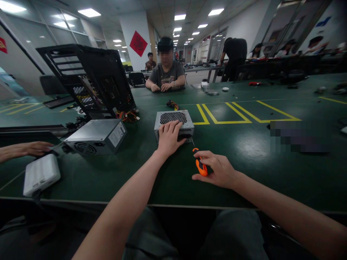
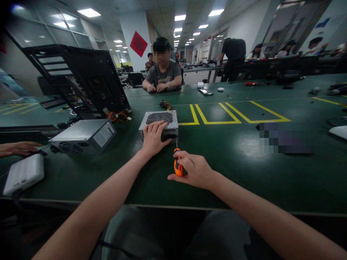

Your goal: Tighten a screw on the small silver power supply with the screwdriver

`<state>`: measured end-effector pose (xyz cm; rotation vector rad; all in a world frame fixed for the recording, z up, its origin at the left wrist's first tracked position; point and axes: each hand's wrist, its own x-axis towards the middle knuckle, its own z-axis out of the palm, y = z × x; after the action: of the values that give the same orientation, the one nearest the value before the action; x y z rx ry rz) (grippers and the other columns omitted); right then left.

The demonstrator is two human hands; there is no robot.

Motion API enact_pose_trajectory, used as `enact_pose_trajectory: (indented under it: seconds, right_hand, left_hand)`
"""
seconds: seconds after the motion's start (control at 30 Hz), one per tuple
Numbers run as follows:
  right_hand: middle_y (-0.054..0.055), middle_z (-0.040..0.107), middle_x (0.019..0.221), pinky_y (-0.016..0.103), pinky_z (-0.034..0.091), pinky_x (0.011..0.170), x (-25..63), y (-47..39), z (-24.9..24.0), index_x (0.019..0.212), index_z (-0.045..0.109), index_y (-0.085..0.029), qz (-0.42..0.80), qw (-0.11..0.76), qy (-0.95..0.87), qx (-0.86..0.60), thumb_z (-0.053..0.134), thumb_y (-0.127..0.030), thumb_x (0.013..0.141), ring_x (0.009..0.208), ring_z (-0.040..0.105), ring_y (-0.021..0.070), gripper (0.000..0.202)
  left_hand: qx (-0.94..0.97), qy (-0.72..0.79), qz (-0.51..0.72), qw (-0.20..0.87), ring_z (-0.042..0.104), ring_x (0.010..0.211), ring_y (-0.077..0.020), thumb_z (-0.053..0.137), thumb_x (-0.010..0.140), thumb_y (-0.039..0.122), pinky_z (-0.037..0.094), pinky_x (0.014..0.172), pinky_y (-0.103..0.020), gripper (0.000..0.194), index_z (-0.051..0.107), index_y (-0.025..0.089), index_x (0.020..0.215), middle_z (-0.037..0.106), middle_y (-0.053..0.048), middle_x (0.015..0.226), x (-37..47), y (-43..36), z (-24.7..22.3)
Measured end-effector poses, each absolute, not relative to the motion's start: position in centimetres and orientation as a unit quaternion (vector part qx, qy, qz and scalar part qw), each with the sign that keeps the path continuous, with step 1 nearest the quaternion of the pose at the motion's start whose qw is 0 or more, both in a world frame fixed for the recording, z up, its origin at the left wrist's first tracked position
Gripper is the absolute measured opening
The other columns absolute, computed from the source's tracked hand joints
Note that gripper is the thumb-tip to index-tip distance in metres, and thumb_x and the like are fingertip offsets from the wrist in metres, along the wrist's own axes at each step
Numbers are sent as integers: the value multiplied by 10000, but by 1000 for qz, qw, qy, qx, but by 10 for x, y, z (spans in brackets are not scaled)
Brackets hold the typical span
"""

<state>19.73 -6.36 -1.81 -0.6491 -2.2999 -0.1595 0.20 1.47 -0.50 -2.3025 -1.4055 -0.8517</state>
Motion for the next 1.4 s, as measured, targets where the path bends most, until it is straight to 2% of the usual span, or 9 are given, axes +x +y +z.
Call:
enact_pose_trajectory:
  seconds: [0.13, 0.33, 0.53, 0.63, 0.73, 0.87, 1.13, 1.3, 1.4]
  right_hand:
    - [108, 607, 1000, 302, 529, 666, 200, -65, -16, 902, 471, -191, -55, 370, -893, -252, 581, -449, 737, 896, 607, 184, 326]
    - [118, 557, 1097, 293, 510, 684, 202, -70, -9, 1054, 517, -194, -101, 318, -913, -234, 484, -325, 802, 916, 591, 183, 286]
    - [131, 598, 1074, 273, 517, 641, 198, -67, -17, 938, 492, -179, -93, 347, -903, -235, 548, -383, 776, 907, 611, 183, 267]
    - [143, 607, 1060, 280, 521, 646, 196, -68, -17, 920, 471, -172, -87, 352, -901, -239, 543, -357, 779, 924, 610, 188, 243]
    - [129, 625, 1026, 277, 511, 627, 194, -70, -15, 913, 491, -168, -116, 344, -899, -245, 523, -324, 779, 838, 629, 177, 209]
    - [84, 627, 1032, 304, 483, 650, 193, -72, -12, 958, 530, -179, -156, 309, -908, -235, 475, -249, 772, 782, 608, 167, 205]
    - [118, 597, 962, 336, 444, 662, 191, -72, -6, 866, 565, -148, -171, 280, -913, -242, 495, -209, 744, 785, 549, 201, 154]
    - [107, 593, 911, 274, 458, 597, 191, -70, -8, 837, 541, -152, -179, 309, -896, -263, 510, -303, 793, 740, 568, 169, 160]
    - [107, 590, 931, 225, 458, 551, 192, -69, -12, 880, 520, -149, -161, 330, -889, -273, 483, -252, 809, 733, 578, 142, 130]
  left_hand:
    - [-809, -487, -289, 158, 345, 1194, -258, 580, 748, 372, 244, 967, -405, 564, 377, 222, 1252, 420, -74, 1312, 1, 15, -4]
    - [-811, -482, -286, 167, 318, 1213, -261, 599, 742, 322, 233, 976, -416, 613, 328, 214, 1282, 395, -91, 1322, 1, 13, -4]
    - [-814, -468, -278, 200, 286, 1228, -268, 578, 766, 277, 229, 973, -440, 396, 464, 255, 1144, 373, -86, 1330, 4, 7, -3]
    - [-820, -457, -278, 205, 286, 1226, -259, 535, 796, 261, 232, 970, -441, 259, 523, 287, 1054, 367, -68, 1325, 5, 5, -4]
    - [-823, -449, -277, 211, 297, 1219, -250, 507, 814, 255, 232, 969, -439, 172, 557, 284, 976, 379, -58, 1313, 6, 4, -5]
    - [-822, -446, -282, 215, 329, 1197, -248, 513, 812, 268, 233, 963, -438, 155, 562, 261, 959, 426, -58, 1276, 6, 6, -8]
    - [-826, -435, -287, 214, 377, 1158, -242, 500, 820, 265, 236, 947, -432, 138, 570, 236, 936, 487, -64, 1218, 5, 6, -8]
    - [-825, -417, -306, 226, 401, 1130, -248, 530, 804, 253, 248, 925, -434, 123, 569, 220, 915, 501, -68, 1198, 4, 9, -11]
    - [-825, -403, -315, 240, 424, 1098, -243, 544, 798, 257, 261, 907, -427, 115, 566, 212, 901, 517, -72, 1175, 4, 12, -12]
